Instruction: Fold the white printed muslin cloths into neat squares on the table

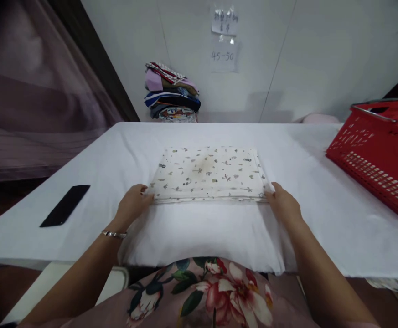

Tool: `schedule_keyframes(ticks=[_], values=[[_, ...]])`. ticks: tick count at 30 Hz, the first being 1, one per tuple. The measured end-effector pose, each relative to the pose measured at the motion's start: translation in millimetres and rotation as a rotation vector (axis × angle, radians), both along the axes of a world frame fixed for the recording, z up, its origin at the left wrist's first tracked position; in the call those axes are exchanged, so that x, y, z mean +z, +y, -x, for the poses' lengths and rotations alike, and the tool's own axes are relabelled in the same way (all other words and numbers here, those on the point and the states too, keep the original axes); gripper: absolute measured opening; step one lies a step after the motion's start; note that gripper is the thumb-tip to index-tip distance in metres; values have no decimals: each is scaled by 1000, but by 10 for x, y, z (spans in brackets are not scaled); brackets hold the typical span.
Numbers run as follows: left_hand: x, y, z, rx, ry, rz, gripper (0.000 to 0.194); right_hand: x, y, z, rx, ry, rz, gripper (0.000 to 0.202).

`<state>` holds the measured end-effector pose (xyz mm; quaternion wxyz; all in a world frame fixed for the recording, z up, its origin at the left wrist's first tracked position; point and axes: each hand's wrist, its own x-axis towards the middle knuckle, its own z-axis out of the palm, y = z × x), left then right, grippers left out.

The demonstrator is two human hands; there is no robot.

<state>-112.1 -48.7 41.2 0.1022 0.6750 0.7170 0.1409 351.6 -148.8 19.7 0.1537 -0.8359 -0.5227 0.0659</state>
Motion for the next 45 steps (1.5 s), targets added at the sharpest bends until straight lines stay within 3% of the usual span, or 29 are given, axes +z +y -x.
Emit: schedule_keyframes(ticks=[2, 4, 7, 10, 19, 24, 33, 38, 42, 45], values=[[-8, -67, -77, -124, -14, -219, 29, 42, -37, 86, 97, -88, -138, 43], [-45, -121, -224, -362, -70, -335, 27, 61, -31, 218, 314, -119, -311, 34], [-147, -154, -511, -719, -88, -281, 30, 30, 61, 441, 694, -97, -422, 27], [-251, -110, -726, -866, -25, -207, 35, -47, 173, 591, 841, -124, -402, 28], [-366, 108, -808, -915, 70, -286, 28, -193, 307, 578, 872, -189, -361, 29], [-346, 105, -841, -896, 130, -355, 29, -172, 346, 583, 880, -132, -346, 29], [-323, 42, -940, -913, 185, -340, 35, -163, 377, 764, 928, -222, -303, 33], [-243, 80, -1036, -918, 250, -320, 24, -169, 459, 825, 942, -227, -328, 31], [-234, 149, -1052, -879, 268, -448, 21, -184, 489, 832, 855, -231, -413, 31], [-289, 158, -1037, -930, 303, -506, 20, -225, 468, 837, 869, -269, -399, 30]])
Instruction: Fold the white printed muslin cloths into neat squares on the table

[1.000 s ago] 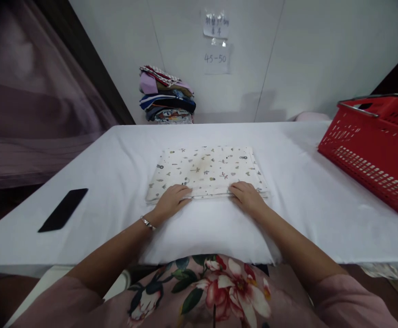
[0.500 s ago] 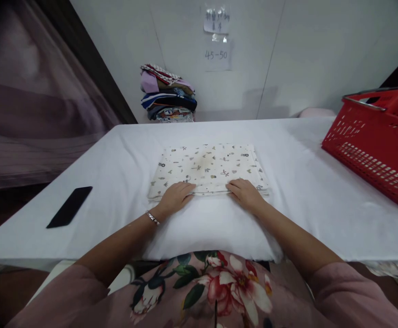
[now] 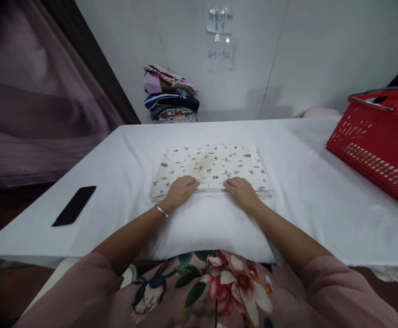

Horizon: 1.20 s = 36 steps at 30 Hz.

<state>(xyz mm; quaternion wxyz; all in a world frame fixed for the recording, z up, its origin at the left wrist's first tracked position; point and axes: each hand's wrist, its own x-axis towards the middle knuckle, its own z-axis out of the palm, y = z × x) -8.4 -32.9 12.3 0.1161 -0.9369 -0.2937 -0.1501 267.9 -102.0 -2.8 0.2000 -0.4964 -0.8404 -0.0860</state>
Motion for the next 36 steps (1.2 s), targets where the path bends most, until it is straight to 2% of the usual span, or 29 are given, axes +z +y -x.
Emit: schedule_keyframes(ticks=[3, 10, 14, 17, 20, 26, 29, 33, 36], values=[[-51, -45, 25, -34, 50, 2, 20, -44, -38, -10, 45, -26, 23, 29], [-48, -62, 48, 18, 35, -28, 23, -41, -45, -14, 56, -13, -7, 28], [-67, -62, 45, 22, 61, 45, 24, -52, -42, 0, 41, -5, 17, 28], [-70, -106, 105, 54, 66, 101, 34, -65, -55, -11, 52, 6, 70, 30], [-60, -145, 292, 140, 34, 144, 42, -95, -71, -38, 54, 52, 105, 33], [-36, -148, 888, 296, -2, 213, 48, -184, -63, -78, 82, 192, 120, 35], [-27, -165, 1046, 334, -8, 259, 53, -173, -68, -59, 86, 232, 121, 34], [29, -215, 1041, 368, 16, 382, 61, -140, -102, -37, 77, 269, 146, 34], [139, -254, 878, 376, 1, 438, 61, -107, -121, -44, 67, 300, 194, 34]])
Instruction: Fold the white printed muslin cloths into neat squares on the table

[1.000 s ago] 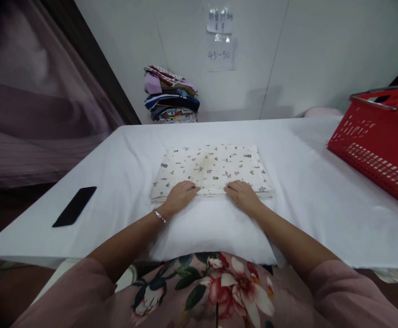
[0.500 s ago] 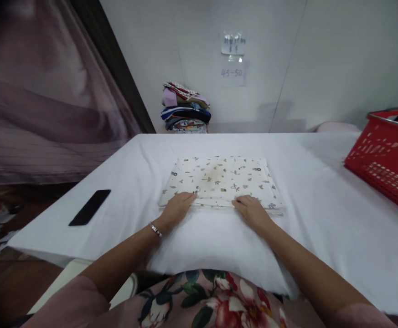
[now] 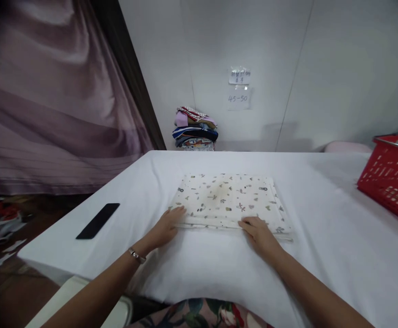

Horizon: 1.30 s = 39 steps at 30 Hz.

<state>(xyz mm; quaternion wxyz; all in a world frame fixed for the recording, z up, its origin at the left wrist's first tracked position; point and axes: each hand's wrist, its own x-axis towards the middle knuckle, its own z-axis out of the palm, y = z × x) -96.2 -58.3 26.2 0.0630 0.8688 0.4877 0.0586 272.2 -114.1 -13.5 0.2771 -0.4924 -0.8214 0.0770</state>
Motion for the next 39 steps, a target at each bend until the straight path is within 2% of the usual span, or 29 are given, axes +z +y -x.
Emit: schedule_keyframes(ticks=[5, 8, 10, 13, 16, 20, 22, 24, 27, 30, 32, 35, 39], values=[[157, 84, -575, -77, -88, -82, 46, 202, 124, 77, -38, 63, 96, 36], [106, 262, -878, -101, -89, -131, 49, 322, 324, 171, -48, 9, 115, 44], [9, 392, -965, -50, -55, -131, 53, 322, 456, 187, -68, -74, 173, 51], [-153, 537, -946, 29, 10, -82, 59, 218, 566, 131, -114, -188, 299, 60], [-223, 640, -873, 10, 15, -55, 61, 158, 595, 87, -137, -196, 355, 63], [-128, 891, -786, 80, 11, -97, 61, 299, 758, 82, -181, -213, 321, 63], [-75, 1071, -718, 178, 46, -117, 61, 367, 913, -4, -265, -268, 301, 62], [-65, 1229, -631, 271, 79, -50, 63, 365, 1046, -165, -397, -321, 313, 63], [-127, 1341, -504, 316, 78, 18, 66, 233, 1132, -423, -515, -354, 337, 64], [-193, 1334, -440, 313, 76, -3, 66, 84, 1136, -550, -507, -369, 293, 63], [-192, 1334, -453, 324, 83, 11, 64, 61, 1155, -548, -512, -371, 266, 60], [-116, 1418, -577, 341, 93, -32, 59, 160, 1281, -441, -525, -386, 228, 61], [-4, 1683, -848, 232, 84, -146, 59, 326, 1602, -236, -467, -401, 203, 69]])
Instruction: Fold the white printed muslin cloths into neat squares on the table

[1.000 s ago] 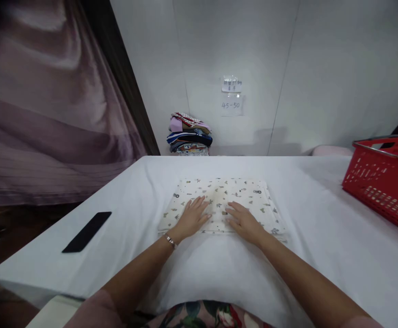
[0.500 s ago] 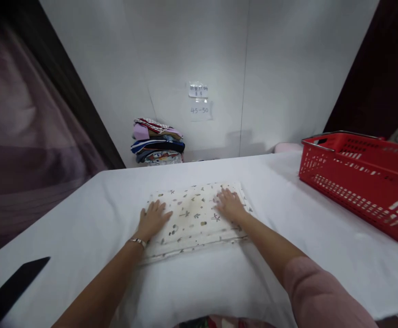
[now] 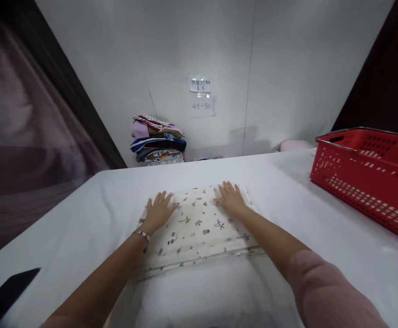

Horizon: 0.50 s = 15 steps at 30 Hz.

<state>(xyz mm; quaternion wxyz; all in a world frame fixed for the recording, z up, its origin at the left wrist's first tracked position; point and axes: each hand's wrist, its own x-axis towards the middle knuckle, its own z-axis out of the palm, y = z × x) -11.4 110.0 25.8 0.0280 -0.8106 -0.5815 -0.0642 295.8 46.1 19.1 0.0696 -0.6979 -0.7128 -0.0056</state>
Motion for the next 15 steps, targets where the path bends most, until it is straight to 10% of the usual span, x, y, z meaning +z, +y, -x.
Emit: schedule_keyframes(ticks=[9, 15], values=[[-244, 396, 21, 136, -37, 120, 78, -242, 234, -122, -44, 95, 116, 76], [-154, 374, 24, 119, -97, 174, 77, -161, 286, -132, -66, 96, 149, 70]])
